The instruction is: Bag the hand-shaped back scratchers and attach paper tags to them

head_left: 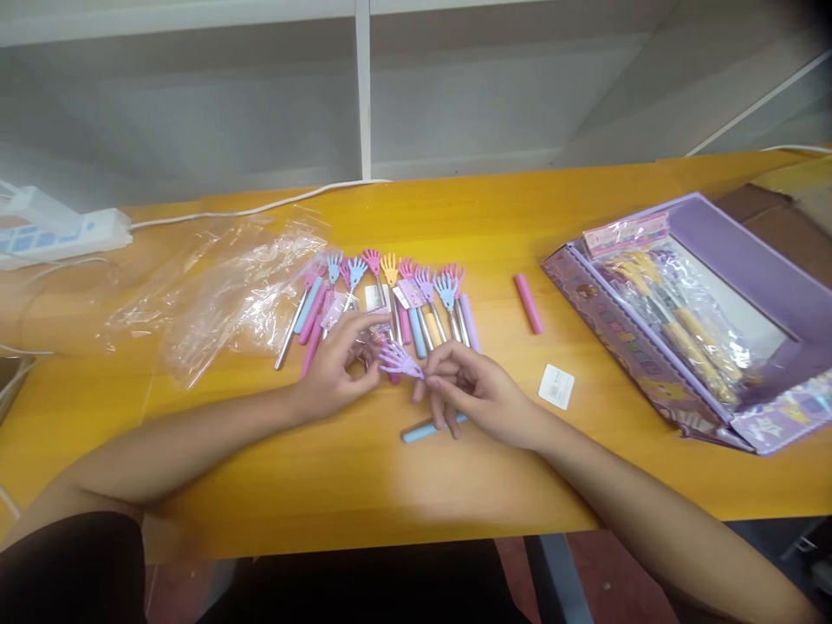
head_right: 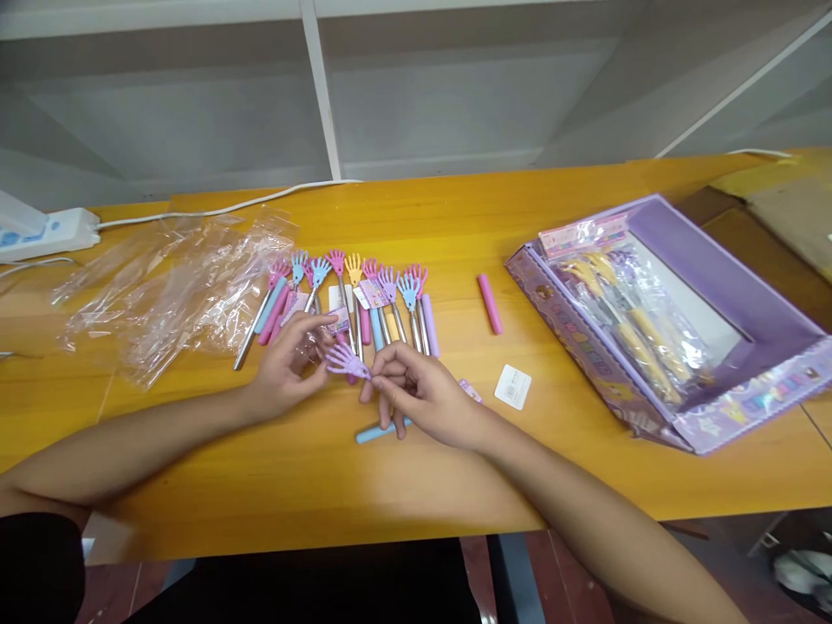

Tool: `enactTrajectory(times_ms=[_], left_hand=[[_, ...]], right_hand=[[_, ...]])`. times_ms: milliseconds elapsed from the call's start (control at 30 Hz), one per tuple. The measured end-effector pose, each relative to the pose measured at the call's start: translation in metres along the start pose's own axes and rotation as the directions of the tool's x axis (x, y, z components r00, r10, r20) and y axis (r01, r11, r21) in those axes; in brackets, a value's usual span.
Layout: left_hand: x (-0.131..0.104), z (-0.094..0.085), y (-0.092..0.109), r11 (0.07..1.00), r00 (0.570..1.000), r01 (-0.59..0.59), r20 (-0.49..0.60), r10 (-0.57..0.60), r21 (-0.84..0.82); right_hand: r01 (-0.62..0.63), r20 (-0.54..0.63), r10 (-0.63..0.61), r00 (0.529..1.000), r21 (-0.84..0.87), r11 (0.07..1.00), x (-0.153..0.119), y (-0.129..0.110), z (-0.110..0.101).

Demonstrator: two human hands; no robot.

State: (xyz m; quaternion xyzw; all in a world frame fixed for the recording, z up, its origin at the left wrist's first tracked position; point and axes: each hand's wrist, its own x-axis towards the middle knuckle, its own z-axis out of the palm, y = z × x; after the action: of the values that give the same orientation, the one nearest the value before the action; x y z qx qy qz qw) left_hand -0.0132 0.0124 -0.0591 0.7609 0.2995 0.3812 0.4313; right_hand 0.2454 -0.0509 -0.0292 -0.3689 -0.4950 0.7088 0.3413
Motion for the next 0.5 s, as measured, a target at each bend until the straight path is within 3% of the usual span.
enactTrajectory(times_ms=[300, 500], left_hand=[[0.0008, 0.0037, -0.0062, 0.996, 1.0, -0.02, 0.0, 0.02, -0.088], [0.0019, 0.0048, -0.006, 0.991, 0.999, -0.014, 0.041, 0.019, -0.137]], right_hand=[[0.045, -0.037, -0.048, 0.998, -0.083, 0.996, 0.0015, 0.0062, 0.0], [0.103, -0.05, -0.119, 0.992, -0.246, 0.964, -0.0001, 0.0076, 0.0004]])
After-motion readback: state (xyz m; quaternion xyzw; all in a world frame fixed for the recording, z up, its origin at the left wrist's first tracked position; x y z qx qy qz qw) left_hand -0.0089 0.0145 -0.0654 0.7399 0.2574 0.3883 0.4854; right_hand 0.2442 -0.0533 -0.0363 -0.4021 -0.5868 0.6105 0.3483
